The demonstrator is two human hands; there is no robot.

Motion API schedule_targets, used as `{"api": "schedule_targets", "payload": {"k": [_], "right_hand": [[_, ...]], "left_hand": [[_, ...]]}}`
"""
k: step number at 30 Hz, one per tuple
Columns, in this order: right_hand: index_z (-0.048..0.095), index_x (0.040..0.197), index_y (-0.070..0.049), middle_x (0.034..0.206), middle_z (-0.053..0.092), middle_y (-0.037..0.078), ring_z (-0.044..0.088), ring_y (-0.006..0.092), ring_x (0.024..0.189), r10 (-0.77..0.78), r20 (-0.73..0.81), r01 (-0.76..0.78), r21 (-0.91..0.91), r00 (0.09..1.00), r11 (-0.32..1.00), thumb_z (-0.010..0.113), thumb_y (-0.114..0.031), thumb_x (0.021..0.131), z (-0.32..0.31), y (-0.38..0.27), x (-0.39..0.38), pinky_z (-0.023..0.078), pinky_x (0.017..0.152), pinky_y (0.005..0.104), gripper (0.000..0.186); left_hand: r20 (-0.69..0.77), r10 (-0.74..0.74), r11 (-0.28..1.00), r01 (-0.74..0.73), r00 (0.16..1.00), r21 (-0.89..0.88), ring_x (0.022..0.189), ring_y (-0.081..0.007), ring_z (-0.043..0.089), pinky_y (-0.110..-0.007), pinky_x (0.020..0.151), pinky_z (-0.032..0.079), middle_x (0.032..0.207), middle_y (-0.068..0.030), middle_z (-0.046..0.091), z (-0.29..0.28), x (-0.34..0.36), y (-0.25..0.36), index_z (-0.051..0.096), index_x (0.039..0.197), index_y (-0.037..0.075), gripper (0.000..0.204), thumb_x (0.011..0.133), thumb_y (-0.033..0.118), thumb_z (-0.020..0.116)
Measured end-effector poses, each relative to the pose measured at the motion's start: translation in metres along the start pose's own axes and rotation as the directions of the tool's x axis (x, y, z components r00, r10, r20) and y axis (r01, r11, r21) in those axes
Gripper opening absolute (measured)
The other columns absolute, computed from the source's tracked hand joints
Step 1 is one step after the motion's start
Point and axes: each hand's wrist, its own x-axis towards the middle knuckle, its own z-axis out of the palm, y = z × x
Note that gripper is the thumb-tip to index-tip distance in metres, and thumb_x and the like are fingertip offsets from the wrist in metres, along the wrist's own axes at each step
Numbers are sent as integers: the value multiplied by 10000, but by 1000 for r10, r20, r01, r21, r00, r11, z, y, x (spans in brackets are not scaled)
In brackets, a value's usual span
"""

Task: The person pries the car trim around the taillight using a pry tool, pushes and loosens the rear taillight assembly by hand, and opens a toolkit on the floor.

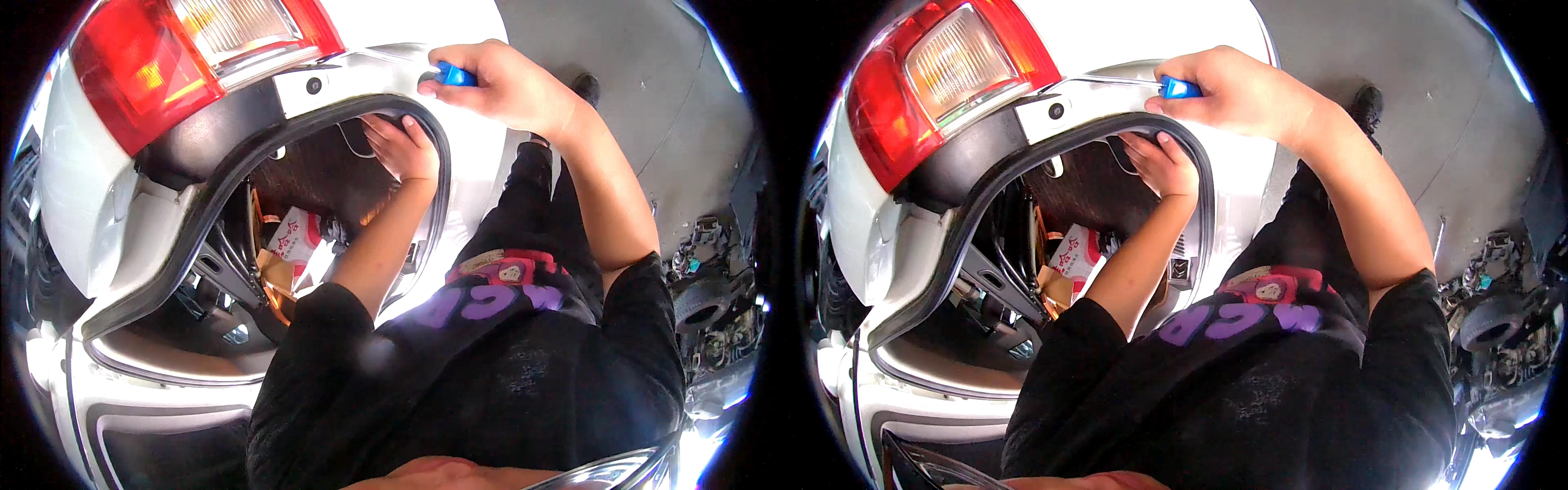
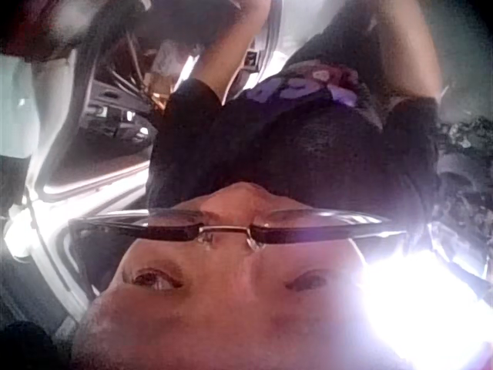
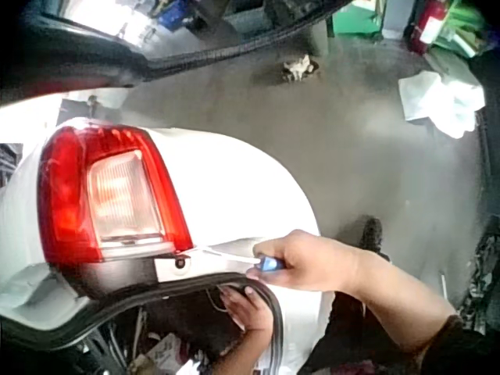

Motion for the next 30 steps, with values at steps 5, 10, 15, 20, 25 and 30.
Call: {"api": "schedule_targets", "payload": {"k": [5, 10, 15, 20, 25, 30], "right_hand": [[645, 1030, -18, 710, 457, 81, 452, 148, 663, -19, -19, 18, -44, 1000, 999, 735, -318, 1034, 7, 5, -4, 440, 621, 335, 313], [679, 1066, -18, 728, 493, 71, 491, 139, 681, 37, 22, -37, 22, 999, 999, 731, -344, 1036, 7, 4, -2, 456, 635, 329, 332], [685, 1067, -10, 740, 509, 50, 503, 127, 698, 18, 15, -18, -4, 1000, 1000, 722, -357, 1043, 4, 6, -1, 461, 645, 324, 350], [699, 1064, -10, 746, 527, 24, 513, 119, 699, 40, 52, -40, 1, 998, 999, 713, -360, 1051, 2, -1, -1, 467, 644, 316, 350], [656, 995, -9, 742, 545, 9, 510, 114, 704, 290, 178, -338, 399, 940, 852, 705, -372, 1057, 31, -15, -23, 469, 654, 317, 372], [673, 918, -14, 686, 602, 42, 511, 96, 634, 225, -214, -187, 184, 950, 965, 778, -265, 1001, 118, 72, -105, 481, 608, 317, 284]], "left_hand": [[34, -31, 999, 30, 999, 20, 1358, -566, 470, -607, 1153, 380, 1530, -427, 386, -2, -4, 2, 141, 1651, -106, 927, 1064, 575, 366], [35, -38, 999, 37, 999, 13, 1367, -575, 452, -614, 1162, 369, 1527, -434, 381, -2, -4, -3, 135, 1652, -105, 923, 1061, 558, 387], [2, 16, 999, -16, 1000, 36, 1374, -574, 445, -615, 1173, 359, 1531, -432, 378, 4, -2, -7, 157, 1638, -115, 905, 1062, 539, 401], [4, 4, 1000, -4, 1000, 25, 1364, -570, 457, -614, 1168, 365, 1529, -434, 379, -1, -2, -4, 167, 1631, -119, 906, 1063, 546, 405], [4, 2, 999, -2, 1000, 51, 1382, -565, 451, -605, 1181, 362, 1537, -424, 381, 4, -4, -5, 170, 1632, -119, 906, 1058, 535, 423], [40, -24, 999, 22, 999, 43, 1404, -556, 434, -600, 1194, 352, 1567, -409, 372, -1, -5, 4, 148, 1646, -104, 863, 1063, 456, 449]]}}
